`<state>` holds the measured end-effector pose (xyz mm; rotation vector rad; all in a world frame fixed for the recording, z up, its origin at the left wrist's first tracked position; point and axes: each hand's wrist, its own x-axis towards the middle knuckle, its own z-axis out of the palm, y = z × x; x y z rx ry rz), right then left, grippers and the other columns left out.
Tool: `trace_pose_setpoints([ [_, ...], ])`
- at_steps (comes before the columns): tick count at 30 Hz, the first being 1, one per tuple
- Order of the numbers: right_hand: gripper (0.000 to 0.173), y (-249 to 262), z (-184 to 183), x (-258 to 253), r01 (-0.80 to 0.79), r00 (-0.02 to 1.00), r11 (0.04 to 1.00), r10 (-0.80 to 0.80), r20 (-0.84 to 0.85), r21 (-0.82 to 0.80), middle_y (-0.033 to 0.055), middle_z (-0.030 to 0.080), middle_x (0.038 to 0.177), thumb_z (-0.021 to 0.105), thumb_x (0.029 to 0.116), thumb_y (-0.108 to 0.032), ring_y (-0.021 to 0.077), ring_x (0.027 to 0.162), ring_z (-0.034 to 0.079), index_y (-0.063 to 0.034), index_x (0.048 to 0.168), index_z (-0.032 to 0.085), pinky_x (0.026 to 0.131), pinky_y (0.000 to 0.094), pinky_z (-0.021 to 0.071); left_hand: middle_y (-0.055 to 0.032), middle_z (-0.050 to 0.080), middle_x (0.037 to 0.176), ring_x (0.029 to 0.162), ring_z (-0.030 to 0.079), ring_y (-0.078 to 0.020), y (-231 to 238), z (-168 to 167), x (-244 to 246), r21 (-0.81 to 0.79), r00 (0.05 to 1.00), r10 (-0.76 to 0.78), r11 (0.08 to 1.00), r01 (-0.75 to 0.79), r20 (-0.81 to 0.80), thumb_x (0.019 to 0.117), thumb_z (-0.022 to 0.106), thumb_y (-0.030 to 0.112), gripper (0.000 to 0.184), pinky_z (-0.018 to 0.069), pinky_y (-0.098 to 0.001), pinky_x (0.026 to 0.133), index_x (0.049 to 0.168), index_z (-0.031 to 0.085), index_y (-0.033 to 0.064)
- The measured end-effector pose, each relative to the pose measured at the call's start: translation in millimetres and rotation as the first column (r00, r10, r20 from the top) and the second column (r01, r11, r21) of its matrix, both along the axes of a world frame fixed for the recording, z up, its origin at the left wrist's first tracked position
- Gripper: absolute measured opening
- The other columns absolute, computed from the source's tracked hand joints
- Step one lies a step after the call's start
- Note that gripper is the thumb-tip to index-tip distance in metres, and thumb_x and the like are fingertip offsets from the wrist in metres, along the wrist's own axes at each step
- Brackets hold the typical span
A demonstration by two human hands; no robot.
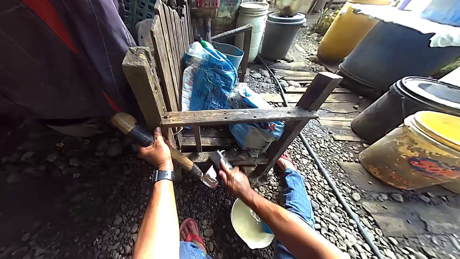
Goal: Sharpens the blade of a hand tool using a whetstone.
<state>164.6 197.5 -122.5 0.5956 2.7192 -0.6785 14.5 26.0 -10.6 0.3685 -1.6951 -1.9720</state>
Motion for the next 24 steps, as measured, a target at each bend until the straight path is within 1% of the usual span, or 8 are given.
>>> trace_pose_setpoints([
  [3, 0.059, -0.6, -8.1, 14.2, -0.065, 0.998, 0.998, 0.065, -0.001, 0.001, 0.0351, 0.059, 0.130, 0.033, 0.1095, -0.050, 0.0511, 0.104, 0.067, -0.0319, 0.165, 0.025, 0.087, 0.0616, 0.0537, -0.0014, 0.057, 0.066, 0.045, 0.059, -0.0061, -1.0, 1.3, 1.9, -0.002, 1.000, 0.002, 1.000, -0.002, 0.031, 0.0981, 0.071, 0.011, 0.030, 0.0558, -0.0235, 0.046, 0.115, 0.051, -0.0040],
  [6, 0.060, 18.0, 8.9, -20.5, 0.078, 0.993, 0.997, -0.078, 0.088, 0.013, 0.0298, 0.059, 0.137, 0.026, 0.1102, -0.051, 0.0476, 0.115, 0.064, -0.0331, 0.167, 0.015, 0.094, 0.0607, 0.0520, -0.0022, 0.059, 0.067, 0.047, 0.061, -0.0075, -2.5, -1.1, 2.4, 0.024, 0.999, -0.037, 0.999, 0.037, 0.014, 0.0983, 0.071, 0.011, 0.030, 0.0574, -0.0247, 0.049, 0.117, 0.052, -0.0031],
  [11, 0.059, 11.8, 13.0, -36.0, 0.171, 0.978, 0.985, -0.171, 0.116, 0.012, 0.0278, 0.058, 0.140, 0.026, 0.1102, -0.052, 0.0449, 0.119, 0.064, -0.0362, 0.166, 0.014, 0.096, 0.0581, 0.0519, -0.0066, 0.060, 0.077, 0.056, 0.064, -0.0135, -5.1, 6.8, 11.4, 0.307, 0.974, -0.223, 0.929, 0.204, 0.028, 0.1014, 0.063, 0.004, 0.030, 0.0602, -0.0294, 0.052, 0.126, 0.046, 0.0006],
  [13, 0.059, 7.4, 10.2, -35.2, 0.172, 0.978, 0.985, -0.173, 0.119, 0.013, 0.0280, 0.057, 0.140, 0.026, 0.1104, -0.052, 0.0445, 0.118, 0.064, -0.0359, 0.166, 0.014, 0.097, 0.0570, 0.0521, -0.0093, 0.060, 0.084, 0.062, 0.067, -0.0161, -6.3, 1.1, 19.6, 0.342, 0.966, -0.254, 0.914, 0.221, 0.055, 0.1009, 0.062, 0.002, 0.034, 0.0610, -0.0327, 0.056, 0.129, 0.044, 0.0012],
  [17, 0.060, 6.5, 10.5, -35.2, 0.185, 0.977, 0.983, -0.184, 0.112, 0.005, 0.0289, 0.056, 0.142, 0.026, 0.1105, -0.053, 0.0449, 0.119, 0.064, -0.0361, 0.166, 0.013, 0.098, 0.0571, 0.0513, -0.0060, 0.063, 0.071, 0.061, 0.064, -0.0131, 1.8, -17.2, 30.6, 0.286, 0.963, -0.246, 0.936, 0.206, 0.111, 0.0979, 0.067, 0.001, 0.011, 0.0581, -0.0280, 0.061, 0.102, 0.057, -0.0029],
  [20, 0.059, 5.1, 7.8, -35.7, 0.204, 0.974, 0.979, -0.202, 0.100, -0.009, 0.0282, 0.055, 0.143, 0.025, 0.1103, -0.053, 0.0435, 0.117, 0.065, -0.0374, 0.166, 0.012, 0.097, 0.0574, 0.0513, -0.0037, 0.056, 0.063, 0.049, 0.059, -0.0118, 9.3, -14.0, 32.8, 0.244, 0.962, -0.184, 0.961, 0.132, 0.204, 0.0995, 0.066, 0.005, 0.012, 0.0565, -0.0269, 0.051, 0.097, 0.056, -0.0011],
  [22, 0.060, 0.8, 4.4, -26.8, 0.192, 0.978, 0.981, -0.189, 0.087, -0.024, 0.0281, 0.055, 0.143, 0.025, 0.1100, -0.053, 0.0439, 0.115, 0.065, -0.0362, 0.166, 0.014, 0.096, 0.0574, 0.0523, -0.0037, 0.054, 0.061, 0.046, 0.057, -0.0106, 14.3, -14.1, 28.2, 0.198, 0.965, -0.123, 0.977, 0.077, 0.232, 0.0984, 0.065, 0.002, 0.011, 0.0544, -0.0256, 0.047, 0.099, 0.055, -0.0023],
  [24, 0.060, -4.8, 6.6, -6.4, 0.084, 0.995, 0.996, -0.082, 0.053, -0.037, 0.0312, 0.058, 0.138, 0.029, 0.1099, -0.052, 0.0475, 0.112, 0.066, -0.0326, 0.166, 0.020, 0.094, 0.0595, 0.0529, -0.0035, 0.054, 0.061, 0.045, 0.056, -0.0098, 16.6, -13.7, 20.7, 0.146, 0.969, -0.104, 0.987, 0.072, 0.222, 0.0984, 0.064, 0.001, 0.011, 0.0536, -0.0249, 0.047, 0.103, 0.055, -0.0040],
])
